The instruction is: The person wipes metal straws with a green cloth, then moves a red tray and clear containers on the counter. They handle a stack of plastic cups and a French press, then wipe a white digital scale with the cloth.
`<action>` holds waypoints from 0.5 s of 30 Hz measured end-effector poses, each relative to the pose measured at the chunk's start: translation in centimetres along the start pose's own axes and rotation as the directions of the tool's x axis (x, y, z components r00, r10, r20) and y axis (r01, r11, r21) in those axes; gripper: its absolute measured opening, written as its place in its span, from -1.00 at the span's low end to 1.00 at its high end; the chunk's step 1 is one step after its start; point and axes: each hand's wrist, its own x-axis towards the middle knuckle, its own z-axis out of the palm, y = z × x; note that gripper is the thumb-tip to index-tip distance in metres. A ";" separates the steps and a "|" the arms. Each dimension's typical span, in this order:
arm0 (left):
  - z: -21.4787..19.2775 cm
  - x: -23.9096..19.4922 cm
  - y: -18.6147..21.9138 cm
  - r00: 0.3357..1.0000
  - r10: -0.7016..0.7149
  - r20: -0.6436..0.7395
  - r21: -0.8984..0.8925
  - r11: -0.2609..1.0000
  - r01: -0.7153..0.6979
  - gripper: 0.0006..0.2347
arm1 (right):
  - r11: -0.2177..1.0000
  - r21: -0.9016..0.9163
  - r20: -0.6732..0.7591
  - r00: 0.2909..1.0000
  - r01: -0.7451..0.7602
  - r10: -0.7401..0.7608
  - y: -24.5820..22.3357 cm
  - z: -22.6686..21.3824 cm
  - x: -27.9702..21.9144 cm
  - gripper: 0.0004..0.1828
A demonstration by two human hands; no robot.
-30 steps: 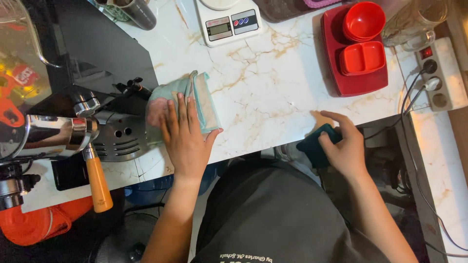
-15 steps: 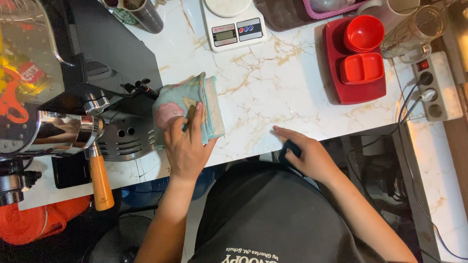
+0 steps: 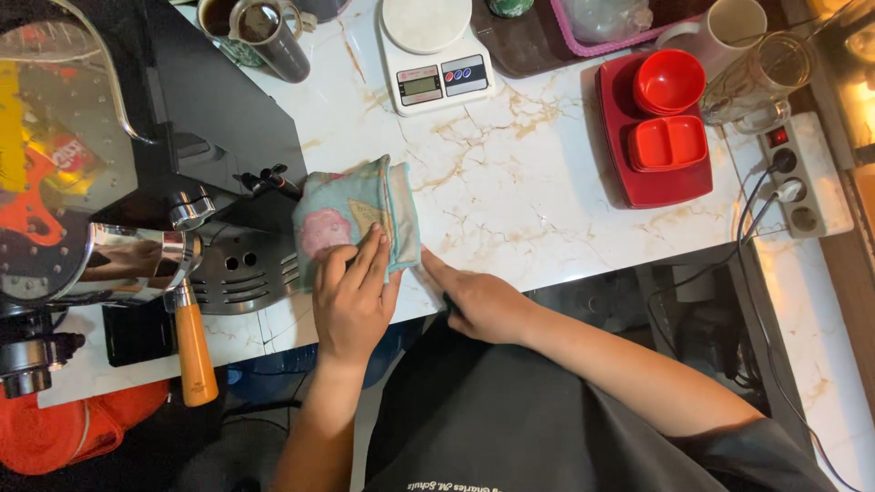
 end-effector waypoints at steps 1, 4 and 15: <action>0.2 -0.2 0.2 1.000 -0.019 -0.019 -0.018 1.000 0.019 -0.57 | 1.000 -0.014 -0.011 1.000 0.017 -0.017 0.2 0.6 0.2 0.22; 0.1 0.1 0.8 0.999 -0.036 -0.034 -0.013 0.999 0.036 -0.61 | 0.997 -0.028 -0.050 0.996 0.072 -0.074 0.7 1.7 0.3 0.20; -1.3 2.3 4.5 0.992 -0.024 -0.128 -0.036 0.999 0.020 -0.65 | 0.964 0.118 -0.236 0.950 0.237 -0.205 1.3 -1.8 -2.3 0.01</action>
